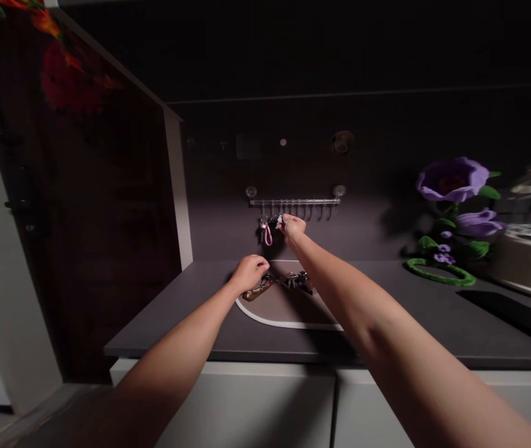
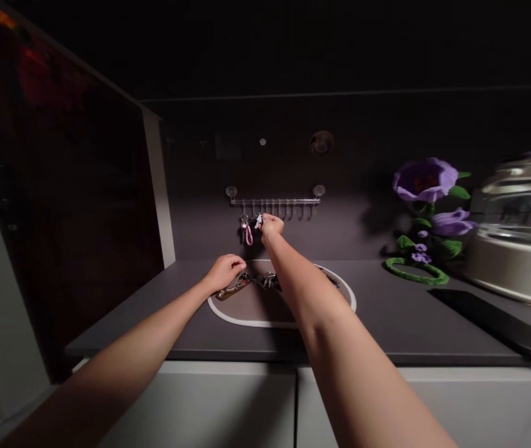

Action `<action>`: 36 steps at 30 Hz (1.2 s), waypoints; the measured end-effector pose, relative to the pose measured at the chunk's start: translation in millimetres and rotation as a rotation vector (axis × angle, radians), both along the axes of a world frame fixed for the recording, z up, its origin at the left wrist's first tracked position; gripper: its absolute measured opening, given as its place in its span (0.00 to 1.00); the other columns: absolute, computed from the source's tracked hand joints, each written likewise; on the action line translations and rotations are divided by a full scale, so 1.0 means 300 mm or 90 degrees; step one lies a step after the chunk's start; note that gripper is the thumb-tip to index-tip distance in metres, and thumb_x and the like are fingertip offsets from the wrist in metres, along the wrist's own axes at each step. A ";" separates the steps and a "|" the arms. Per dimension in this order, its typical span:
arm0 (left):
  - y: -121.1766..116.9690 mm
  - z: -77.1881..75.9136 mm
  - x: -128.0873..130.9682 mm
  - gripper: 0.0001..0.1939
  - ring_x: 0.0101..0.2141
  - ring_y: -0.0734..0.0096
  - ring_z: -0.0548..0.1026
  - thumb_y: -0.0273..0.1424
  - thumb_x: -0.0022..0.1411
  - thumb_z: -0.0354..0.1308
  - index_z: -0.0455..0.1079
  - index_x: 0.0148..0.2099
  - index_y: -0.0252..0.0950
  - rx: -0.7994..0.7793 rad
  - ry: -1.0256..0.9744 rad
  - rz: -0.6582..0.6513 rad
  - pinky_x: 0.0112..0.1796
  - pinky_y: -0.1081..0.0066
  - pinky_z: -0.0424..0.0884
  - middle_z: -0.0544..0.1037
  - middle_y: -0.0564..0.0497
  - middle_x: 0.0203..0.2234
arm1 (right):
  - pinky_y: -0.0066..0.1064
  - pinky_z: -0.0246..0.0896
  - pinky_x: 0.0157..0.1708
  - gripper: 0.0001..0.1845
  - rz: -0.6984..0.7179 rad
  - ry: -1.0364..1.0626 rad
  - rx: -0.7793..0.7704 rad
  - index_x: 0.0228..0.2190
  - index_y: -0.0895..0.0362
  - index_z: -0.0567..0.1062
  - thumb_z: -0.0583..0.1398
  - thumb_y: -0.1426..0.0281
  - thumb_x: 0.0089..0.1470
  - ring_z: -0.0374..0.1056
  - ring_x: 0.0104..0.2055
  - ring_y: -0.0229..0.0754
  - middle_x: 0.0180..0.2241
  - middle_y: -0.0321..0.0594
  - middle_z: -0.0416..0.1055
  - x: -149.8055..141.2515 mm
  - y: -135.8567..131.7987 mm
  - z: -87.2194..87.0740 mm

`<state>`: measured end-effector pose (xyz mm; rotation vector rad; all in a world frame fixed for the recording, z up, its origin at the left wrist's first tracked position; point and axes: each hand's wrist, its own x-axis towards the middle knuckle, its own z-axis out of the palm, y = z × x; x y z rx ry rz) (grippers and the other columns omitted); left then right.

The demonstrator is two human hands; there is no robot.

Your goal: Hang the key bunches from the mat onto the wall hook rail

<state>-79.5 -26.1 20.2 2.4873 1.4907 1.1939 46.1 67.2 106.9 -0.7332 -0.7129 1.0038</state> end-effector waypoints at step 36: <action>-0.008 0.011 -0.018 0.10 0.33 0.70 0.71 0.27 0.56 0.51 0.74 0.34 0.32 -0.013 -0.006 -0.016 0.38 0.72 0.64 0.77 0.47 0.31 | 0.21 0.54 0.21 0.08 0.169 -0.276 -0.076 0.27 0.60 0.69 0.56 0.82 0.41 0.61 0.21 0.29 0.22 0.35 0.67 0.098 -0.217 -0.123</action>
